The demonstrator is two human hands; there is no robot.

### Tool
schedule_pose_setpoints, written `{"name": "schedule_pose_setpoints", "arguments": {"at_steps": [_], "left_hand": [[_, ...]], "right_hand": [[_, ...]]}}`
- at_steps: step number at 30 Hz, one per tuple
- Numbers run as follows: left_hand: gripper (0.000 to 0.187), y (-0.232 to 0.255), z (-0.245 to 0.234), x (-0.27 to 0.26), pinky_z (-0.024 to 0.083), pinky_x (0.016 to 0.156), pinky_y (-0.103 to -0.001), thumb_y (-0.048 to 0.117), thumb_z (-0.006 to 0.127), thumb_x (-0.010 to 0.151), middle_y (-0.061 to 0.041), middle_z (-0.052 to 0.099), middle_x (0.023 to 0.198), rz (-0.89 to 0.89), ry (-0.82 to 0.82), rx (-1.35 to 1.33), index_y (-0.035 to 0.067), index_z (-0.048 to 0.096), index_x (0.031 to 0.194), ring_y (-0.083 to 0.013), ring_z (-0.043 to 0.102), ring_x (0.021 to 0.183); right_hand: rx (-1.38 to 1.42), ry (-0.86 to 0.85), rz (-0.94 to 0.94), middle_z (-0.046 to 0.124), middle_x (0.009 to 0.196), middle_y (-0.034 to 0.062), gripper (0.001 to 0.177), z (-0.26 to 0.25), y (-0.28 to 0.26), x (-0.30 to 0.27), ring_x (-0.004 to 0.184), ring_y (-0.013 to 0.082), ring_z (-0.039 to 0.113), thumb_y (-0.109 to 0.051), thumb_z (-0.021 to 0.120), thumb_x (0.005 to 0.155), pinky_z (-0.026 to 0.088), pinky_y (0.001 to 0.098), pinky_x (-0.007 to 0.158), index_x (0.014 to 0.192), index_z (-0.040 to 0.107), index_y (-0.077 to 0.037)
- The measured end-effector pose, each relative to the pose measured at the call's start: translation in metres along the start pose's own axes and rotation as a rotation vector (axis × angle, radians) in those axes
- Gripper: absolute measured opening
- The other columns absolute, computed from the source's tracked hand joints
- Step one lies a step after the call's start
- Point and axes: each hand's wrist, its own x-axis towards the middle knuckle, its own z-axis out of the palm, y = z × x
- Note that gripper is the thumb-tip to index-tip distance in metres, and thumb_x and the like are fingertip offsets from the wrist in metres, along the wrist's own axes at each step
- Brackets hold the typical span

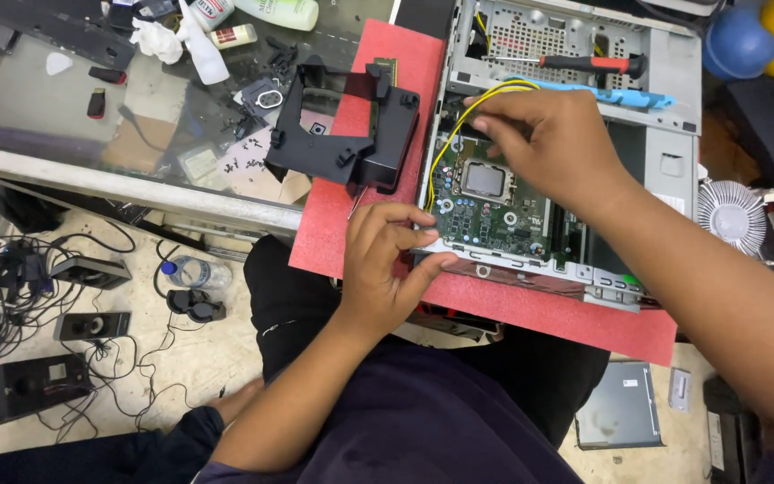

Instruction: The person cleans the internal components of a desktop computer case using a blue air blower and a white tissue. They blow air onto the motherboard and then wipe various parts, including the CPU socket area and surrounding components, with the tissue.

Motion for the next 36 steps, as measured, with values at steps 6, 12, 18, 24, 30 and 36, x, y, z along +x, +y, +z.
{"name": "schedule_pose_setpoints", "arguments": {"at_steps": [6, 12, 18, 24, 30, 36], "left_hand": [[0.027, 0.0, 0.0, 0.0, 0.042, 0.1, -0.041, 0.029, 0.077, 0.092, -0.003, 0.067, 0.111, 0.004, -0.006, 0.017, 0.017, 0.057, 0.104, -0.0227, 0.064, 0.103], [0.025, 0.0, 0.0, 0.0, 0.042, 0.1, -0.041, 0.028, 0.076, 0.093, -0.004, 0.067, 0.111, 0.011, -0.007, 0.013, 0.016, 0.057, 0.104, -0.0233, 0.065, 0.103], [0.026, 0.0, 0.0, -0.001, 0.042, 0.1, -0.042, 0.029, 0.077, 0.092, -0.004, 0.067, 0.111, 0.003, -0.009, 0.018, 0.017, 0.057, 0.104, -0.0232, 0.064, 0.103], [0.025, 0.0, 0.0, -0.001, 0.042, 0.101, -0.042, 0.03, 0.075, 0.094, -0.004, 0.066, 0.111, 0.008, -0.016, 0.029, 0.017, 0.057, 0.104, -0.0234, 0.065, 0.104], [0.026, 0.003, -0.003, 0.001, 0.041, 0.101, -0.042, 0.031, 0.076, 0.093, -0.004, 0.067, 0.112, -0.006, -0.023, 0.033, 0.016, 0.057, 0.103, -0.023, 0.065, 0.105], [0.02, 0.009, -0.006, 0.004, 0.042, 0.097, -0.041, 0.03, 0.071, 0.096, -0.002, 0.068, 0.113, -0.022, -0.042, 0.039, 0.016, 0.058, 0.101, -0.0226, 0.064, 0.103]], "right_hand": [[-0.055, 0.001, -0.16, 0.077, 0.085, 0.0101, 0.012, 0.0, 0.01, 0.008, 0.079, 0.015, 0.074, -0.002, 0.071, 0.104, 0.057, 0.0279, 0.076, 0.112, 0.08, 0.0], [-0.04, -0.057, -0.16, 0.079, 0.105, 0.0109, 0.01, 0.004, 0.011, 0.011, 0.073, 0.0177, 0.078, -0.01, 0.074, 0.101, 0.057, 0.0249, 0.067, 0.108, 0.078, -0.004], [-0.232, 0.04, -0.244, 0.08, 0.091, 0.0033, 0.006, 0.007, 0.017, 0.013, 0.075, 0.0122, 0.071, -0.014, 0.085, 0.097, 0.049, 0.0279, 0.066, 0.101, 0.083, -0.01], [-0.394, 0.051, -0.372, 0.08, 0.093, 0.0059, 0.007, 0.003, 0.019, 0.012, 0.081, 0.0198, 0.075, -0.012, 0.083, 0.098, 0.055, 0.0332, 0.066, 0.101, 0.084, -0.006], [-0.555, -0.007, -0.271, 0.079, 0.083, 0.0003, 0.012, -0.005, 0.02, 0.006, 0.069, 0.0206, 0.073, -0.02, 0.077, 0.1, 0.054, 0.0366, 0.053, 0.105, 0.085, -0.013], [-0.732, 0.014, -0.267, 0.078, 0.09, -0.0053, 0.012, -0.008, 0.032, -0.004, 0.075, 0.0231, 0.072, -0.027, 0.072, 0.105, 0.049, 0.039, 0.051, 0.107, 0.083, -0.022]]}}
